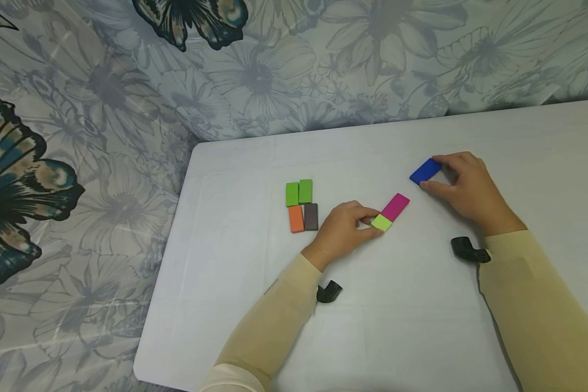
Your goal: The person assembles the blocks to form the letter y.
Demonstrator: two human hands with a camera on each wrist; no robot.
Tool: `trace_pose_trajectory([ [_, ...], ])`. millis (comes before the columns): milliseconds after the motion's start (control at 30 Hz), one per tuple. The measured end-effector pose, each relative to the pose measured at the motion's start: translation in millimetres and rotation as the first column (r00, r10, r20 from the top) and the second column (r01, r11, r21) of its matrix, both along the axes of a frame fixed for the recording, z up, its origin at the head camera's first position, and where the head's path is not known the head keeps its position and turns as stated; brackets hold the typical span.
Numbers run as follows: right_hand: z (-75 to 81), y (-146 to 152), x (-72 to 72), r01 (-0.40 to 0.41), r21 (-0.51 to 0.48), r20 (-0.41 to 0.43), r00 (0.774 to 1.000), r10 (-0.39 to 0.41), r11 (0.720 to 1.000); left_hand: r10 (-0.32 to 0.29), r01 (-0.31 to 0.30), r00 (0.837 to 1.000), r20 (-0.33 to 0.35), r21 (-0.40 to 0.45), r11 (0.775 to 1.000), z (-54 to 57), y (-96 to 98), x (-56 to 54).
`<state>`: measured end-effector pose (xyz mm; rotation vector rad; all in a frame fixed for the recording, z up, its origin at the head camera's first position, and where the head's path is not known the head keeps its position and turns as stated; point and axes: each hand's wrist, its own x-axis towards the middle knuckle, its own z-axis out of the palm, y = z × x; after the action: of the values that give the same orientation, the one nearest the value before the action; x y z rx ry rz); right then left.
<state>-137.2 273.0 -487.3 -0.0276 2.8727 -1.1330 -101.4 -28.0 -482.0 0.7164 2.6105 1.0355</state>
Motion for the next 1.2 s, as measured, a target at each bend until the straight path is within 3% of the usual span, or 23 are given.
trace_pose_trajectory([
  [1200,3.4,-1.1,1.3,-0.034,-0.034,-0.006,0.999,0.033,0.999,-0.004,0.004,1.0,-0.006,0.026,1.0,-0.1,-1.1,0.6],
])
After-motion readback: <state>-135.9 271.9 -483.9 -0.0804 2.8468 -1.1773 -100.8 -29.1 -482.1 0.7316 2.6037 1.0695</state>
